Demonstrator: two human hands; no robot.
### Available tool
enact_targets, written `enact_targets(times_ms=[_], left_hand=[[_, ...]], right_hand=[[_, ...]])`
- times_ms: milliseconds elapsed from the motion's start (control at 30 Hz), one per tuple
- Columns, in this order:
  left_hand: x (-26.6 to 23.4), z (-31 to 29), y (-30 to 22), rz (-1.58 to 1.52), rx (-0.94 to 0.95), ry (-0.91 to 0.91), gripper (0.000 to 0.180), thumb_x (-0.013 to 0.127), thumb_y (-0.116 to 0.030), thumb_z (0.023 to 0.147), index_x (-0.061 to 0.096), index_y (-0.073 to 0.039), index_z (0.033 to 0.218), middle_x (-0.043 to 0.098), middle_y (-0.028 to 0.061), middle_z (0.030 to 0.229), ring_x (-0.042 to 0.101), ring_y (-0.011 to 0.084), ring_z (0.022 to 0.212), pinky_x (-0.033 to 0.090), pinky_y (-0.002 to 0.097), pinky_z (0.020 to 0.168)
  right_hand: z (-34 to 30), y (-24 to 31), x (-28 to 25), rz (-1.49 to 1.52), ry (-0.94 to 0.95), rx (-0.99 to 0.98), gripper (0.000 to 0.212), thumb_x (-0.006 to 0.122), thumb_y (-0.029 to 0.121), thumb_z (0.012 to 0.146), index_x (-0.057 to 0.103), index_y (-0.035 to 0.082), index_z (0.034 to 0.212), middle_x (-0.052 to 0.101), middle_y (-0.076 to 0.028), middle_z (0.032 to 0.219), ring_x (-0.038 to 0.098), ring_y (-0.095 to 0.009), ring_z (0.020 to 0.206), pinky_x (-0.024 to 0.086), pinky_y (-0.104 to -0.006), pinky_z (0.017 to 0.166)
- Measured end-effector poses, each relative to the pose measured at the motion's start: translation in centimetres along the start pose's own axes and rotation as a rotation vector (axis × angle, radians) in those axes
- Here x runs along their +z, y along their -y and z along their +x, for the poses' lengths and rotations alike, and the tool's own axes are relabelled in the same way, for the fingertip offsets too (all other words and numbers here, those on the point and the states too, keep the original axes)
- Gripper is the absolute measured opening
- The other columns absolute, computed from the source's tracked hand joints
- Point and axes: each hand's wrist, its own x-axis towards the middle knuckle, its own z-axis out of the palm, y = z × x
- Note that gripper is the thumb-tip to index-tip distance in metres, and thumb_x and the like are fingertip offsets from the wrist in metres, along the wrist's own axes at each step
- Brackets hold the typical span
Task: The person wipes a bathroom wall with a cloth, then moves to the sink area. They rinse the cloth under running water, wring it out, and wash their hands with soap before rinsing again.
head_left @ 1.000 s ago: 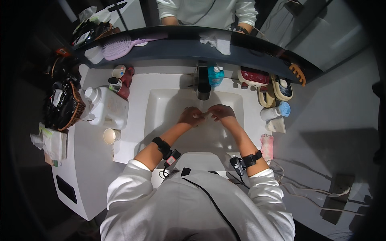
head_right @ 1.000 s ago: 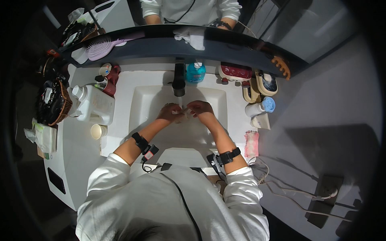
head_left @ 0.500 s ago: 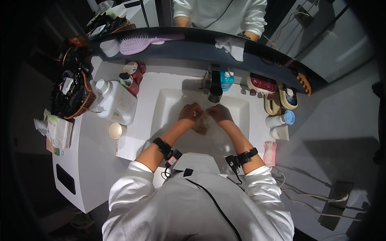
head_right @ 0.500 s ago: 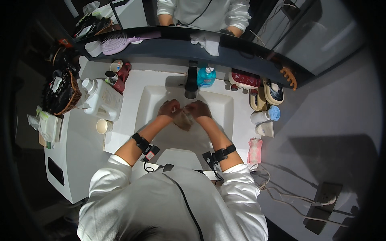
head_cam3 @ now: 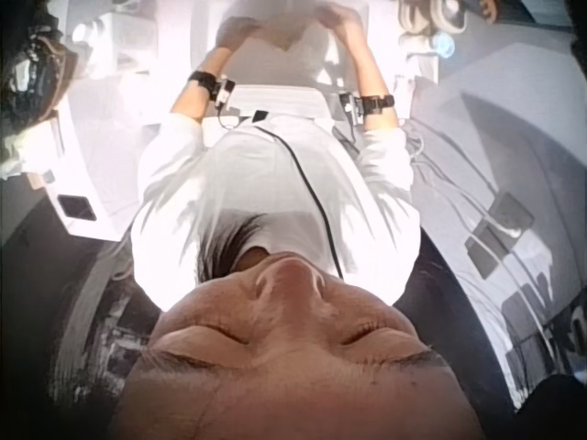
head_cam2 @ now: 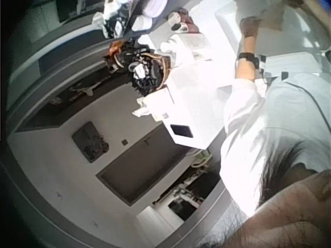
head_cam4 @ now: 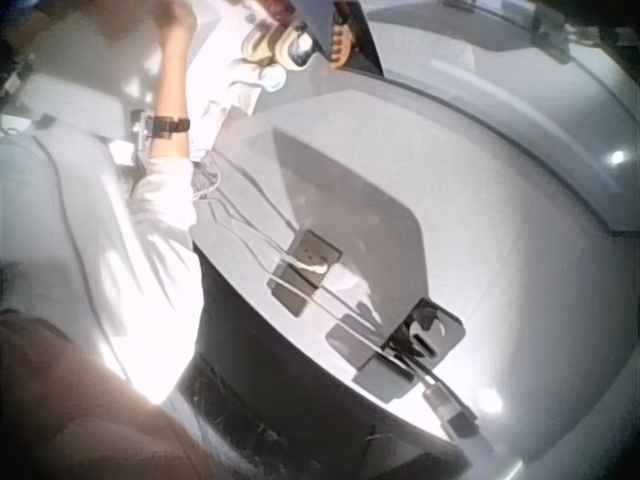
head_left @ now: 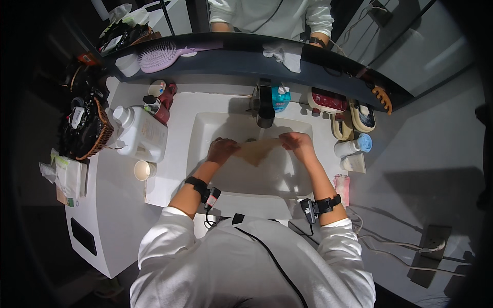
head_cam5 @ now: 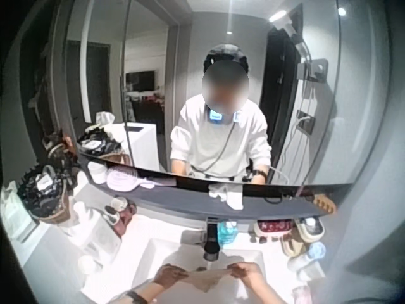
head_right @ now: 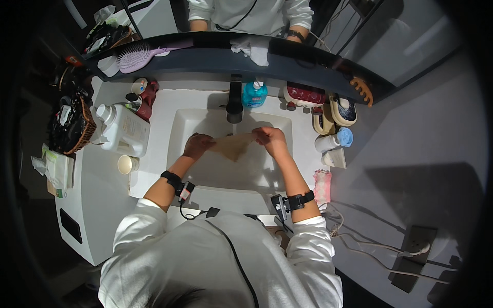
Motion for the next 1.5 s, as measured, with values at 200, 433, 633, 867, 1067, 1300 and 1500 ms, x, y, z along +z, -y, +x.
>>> enact_targets(times_ms=[200,433,633,867,1067,1300,1500], left_hand=[[-3.8,-0.9,0.2,-0.454,-0.093,-0.014,0.013,0.064,-0.012,0.082,0.067,-0.004,0.092,0.061,0.0046,0.080,0.056,0.0140,0.073,0.046,0.0260,0.068],[-6.0,-2.2,0.3,-0.693,-0.179,-0.268,0.019,0.058,-0.019,0.088,0.068,-0.007,0.099,0.058,-0.0055,0.078,0.045,0.0040,0.063,0.035,0.0190,0.057],[-7.2,-2.4,1.2,-0.838,-0.384,-0.254,0.022,0.058,-0.023,0.088,0.067,-0.008,0.101,0.058,-0.0075,0.076,0.043,0.0015,0.063,0.032,0.0160,0.055],[-7.0,-0.3,-1.3,-0.874,-0.373,-0.234,0.021,0.057,-0.024,0.088,0.067,-0.009,0.100,0.059,-0.0088,0.075,0.044,0.0009,0.062,0.031,0.0172,0.055],[-4.0,1.8,-5.7,-0.947,-0.273,-0.171,0.019,0.058,-0.022,0.085,0.066,-0.009,0.097,0.062,-0.0048,0.079,0.049,0.0048,0.066,0.037,0.0204,0.060],[1.6,6.7,-8.8,-0.026,-0.416,0.087,0.043,0.052,-0.046,0.076,0.064,-0.011,0.097,0.065,0.0123,0.088,0.060,0.0295,0.083,0.045,0.0363,0.074],[3.5,6.6,-7.4,0.163,-0.363,0.186,0.044,0.047,-0.052,0.075,0.066,-0.018,0.096,0.066,0.0125,0.092,0.061,0.0333,0.090,0.047,0.0408,0.078]], right_hand=[[0.0,-1.9,0.0,0.123,-0.032,0.167,0.019,0.061,0.018,0.083,0.068,0.004,0.093,0.064,-0.004,0.076,0.058,-0.009,0.067,0.048,-0.0221,0.063],[1.0,-1.3,2.6,-0.124,0.057,-0.025,0.026,0.062,0.026,0.083,0.068,0.005,0.097,0.067,-0.005,0.087,0.060,-0.014,0.079,0.047,-0.0275,0.071],[2.9,1.3,4.3,-0.292,0.040,0.015,0.027,0.061,0.024,0.083,0.067,0.002,0.097,0.067,-0.005,0.089,0.060,-0.015,0.080,0.046,-0.0278,0.073],[2.8,3.6,1.4,-0.096,0.071,-0.043,0.017,0.062,0.011,0.076,0.066,0.002,0.089,0.065,-0.005,0.083,0.059,-0.016,0.075,0.046,-0.0306,0.070],[0.1,3.2,-4.4,0.252,-0.028,0.040,0.017,0.059,0.014,0.085,0.062,0.000,0.094,0.061,-0.003,0.081,0.058,-0.013,0.077,0.050,-0.0281,0.074],[-0.5,-4.0,-6.1,0.160,0.012,0.049,0.022,0.059,0.005,0.082,0.057,0.000,0.103,0.060,-0.003,0.085,0.060,-0.014,0.074,0.051,-0.0253,0.071],[1.5,-6.4,-1.6,0.096,0.094,-0.085,0.021,0.069,0.007,0.071,0.064,-0.001,0.090,0.063,-0.009,0.099,0.060,-0.016,0.086,0.051,-0.0281,0.072]])
